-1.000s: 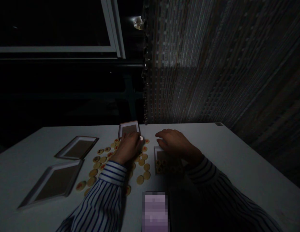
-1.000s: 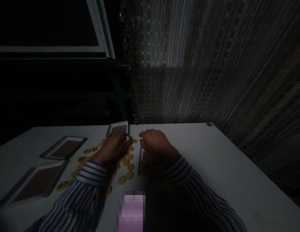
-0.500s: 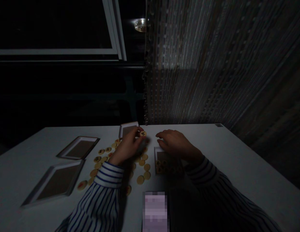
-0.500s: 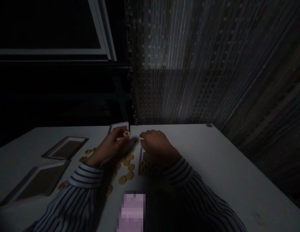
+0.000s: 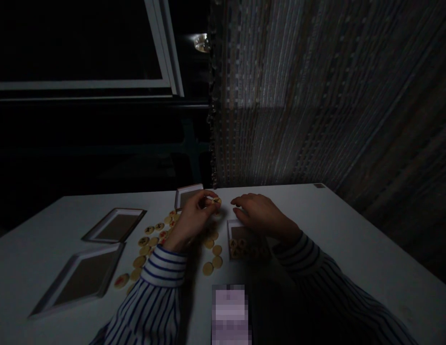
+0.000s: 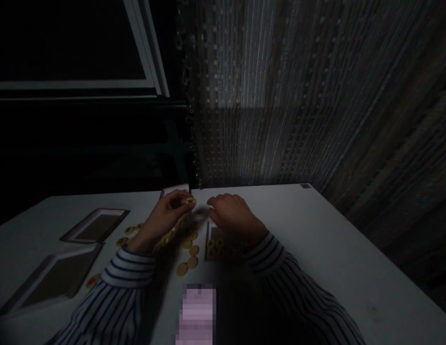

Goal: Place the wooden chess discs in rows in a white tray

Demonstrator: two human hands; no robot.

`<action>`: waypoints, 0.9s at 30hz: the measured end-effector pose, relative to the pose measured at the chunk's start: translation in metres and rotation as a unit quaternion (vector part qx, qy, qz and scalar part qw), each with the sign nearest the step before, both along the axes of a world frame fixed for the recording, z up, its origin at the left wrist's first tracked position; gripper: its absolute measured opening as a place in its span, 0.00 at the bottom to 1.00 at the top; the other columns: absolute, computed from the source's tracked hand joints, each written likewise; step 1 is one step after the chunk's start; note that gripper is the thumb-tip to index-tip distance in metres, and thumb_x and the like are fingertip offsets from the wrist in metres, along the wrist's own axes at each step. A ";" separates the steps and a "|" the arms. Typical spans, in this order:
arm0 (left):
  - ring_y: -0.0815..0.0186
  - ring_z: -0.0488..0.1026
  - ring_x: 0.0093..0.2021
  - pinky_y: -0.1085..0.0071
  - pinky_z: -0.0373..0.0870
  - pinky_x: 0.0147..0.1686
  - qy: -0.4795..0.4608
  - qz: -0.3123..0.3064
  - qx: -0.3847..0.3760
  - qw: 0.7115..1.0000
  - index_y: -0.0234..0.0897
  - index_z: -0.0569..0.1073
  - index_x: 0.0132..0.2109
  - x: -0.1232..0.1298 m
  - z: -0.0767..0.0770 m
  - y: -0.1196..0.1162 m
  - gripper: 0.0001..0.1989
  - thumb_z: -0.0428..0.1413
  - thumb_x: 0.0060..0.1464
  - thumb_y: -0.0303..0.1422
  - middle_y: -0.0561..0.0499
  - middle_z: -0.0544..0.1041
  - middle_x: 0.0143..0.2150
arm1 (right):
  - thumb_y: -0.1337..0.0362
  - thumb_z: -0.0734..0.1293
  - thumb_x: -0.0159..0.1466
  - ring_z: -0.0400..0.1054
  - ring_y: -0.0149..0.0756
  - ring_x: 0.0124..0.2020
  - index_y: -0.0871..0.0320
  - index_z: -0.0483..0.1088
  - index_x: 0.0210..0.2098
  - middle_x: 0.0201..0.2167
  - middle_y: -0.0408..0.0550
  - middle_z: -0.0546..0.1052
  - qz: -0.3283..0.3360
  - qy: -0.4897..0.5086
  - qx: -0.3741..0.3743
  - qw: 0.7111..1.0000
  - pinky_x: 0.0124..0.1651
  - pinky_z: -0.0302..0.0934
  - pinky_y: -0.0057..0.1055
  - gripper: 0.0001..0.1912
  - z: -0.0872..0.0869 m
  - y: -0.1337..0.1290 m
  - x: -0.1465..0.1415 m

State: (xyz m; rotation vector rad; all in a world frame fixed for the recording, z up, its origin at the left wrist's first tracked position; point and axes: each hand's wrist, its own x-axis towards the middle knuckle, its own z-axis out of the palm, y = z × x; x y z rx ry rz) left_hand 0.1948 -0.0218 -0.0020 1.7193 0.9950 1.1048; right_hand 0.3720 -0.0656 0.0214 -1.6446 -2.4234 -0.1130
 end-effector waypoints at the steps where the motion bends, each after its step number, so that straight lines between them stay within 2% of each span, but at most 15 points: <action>1: 0.69 0.70 0.29 0.73 0.66 0.31 -0.003 -0.005 -0.002 1.000 0.35 0.68 0.37 0.000 0.001 -0.001 0.10 0.55 0.45 0.34 0.54 0.72 0.27 | 0.61 0.55 0.63 0.64 0.37 0.45 0.57 0.66 0.48 0.42 0.50 0.73 -0.001 0.004 0.000 1.000 0.47 0.52 0.32 0.16 0.001 -0.001 0.000; 7: 0.70 0.69 0.30 0.73 0.65 0.31 -0.009 -0.022 0.005 1.000 0.35 0.69 0.37 0.000 0.007 -0.007 0.11 0.56 0.46 0.36 0.53 0.72 0.29 | 0.61 0.55 0.63 0.65 0.34 0.41 0.57 0.67 0.46 0.40 0.49 0.73 0.021 0.053 0.021 0.998 0.43 0.54 0.30 0.16 0.005 -0.014 0.002; 11: 0.71 0.68 0.28 0.74 0.64 0.29 -0.014 -0.030 0.012 0.999 0.35 0.69 0.37 0.000 0.013 -0.012 0.11 0.55 0.46 0.36 0.54 0.70 0.28 | 0.63 0.55 0.63 0.65 0.33 0.41 0.58 0.68 0.44 0.39 0.48 0.74 0.022 0.076 0.031 0.996 0.44 0.54 0.29 0.15 -0.001 -0.026 0.006; 14: 0.71 0.67 0.26 0.74 0.64 0.28 -0.003 -0.025 0.028 0.999 0.35 0.69 0.36 0.000 0.018 -0.015 0.11 0.55 0.46 0.36 0.55 0.69 0.26 | 0.65 0.55 0.63 0.65 0.33 0.40 0.58 0.69 0.42 0.37 0.48 0.74 0.007 0.094 0.053 0.994 0.44 0.54 0.30 0.14 -0.015 -0.034 0.009; 18: 0.70 0.67 0.28 0.73 0.64 0.29 0.008 -0.018 0.046 0.999 0.34 0.70 0.36 0.000 0.021 -0.016 0.12 0.55 0.46 0.37 0.54 0.69 0.27 | 0.65 0.56 0.63 0.65 0.34 0.39 0.60 0.68 0.43 0.37 0.48 0.74 -0.022 0.146 0.119 0.982 0.43 0.54 0.31 0.13 -0.043 -0.042 0.014; 22: 0.68 0.69 0.30 0.72 0.65 0.30 0.018 -0.021 0.044 0.999 0.35 0.70 0.37 0.002 0.014 -0.016 0.13 0.55 0.46 0.39 0.52 0.71 0.29 | 0.66 0.55 0.63 0.65 0.34 0.35 0.61 0.68 0.42 0.34 0.49 0.74 -0.028 0.156 0.173 0.972 0.39 0.54 0.32 0.13 -0.066 -0.047 0.022; 27: 0.68 0.70 0.30 0.74 0.64 0.27 0.019 -0.008 0.000 1.000 0.35 0.71 0.38 0.009 0.002 -0.025 0.14 0.55 0.45 0.39 0.51 0.74 0.31 | 0.67 0.54 0.63 0.65 0.34 0.33 0.61 0.69 0.40 0.31 0.50 0.75 -0.025 0.144 0.209 0.967 0.37 0.53 0.32 0.14 -0.081 -0.047 0.030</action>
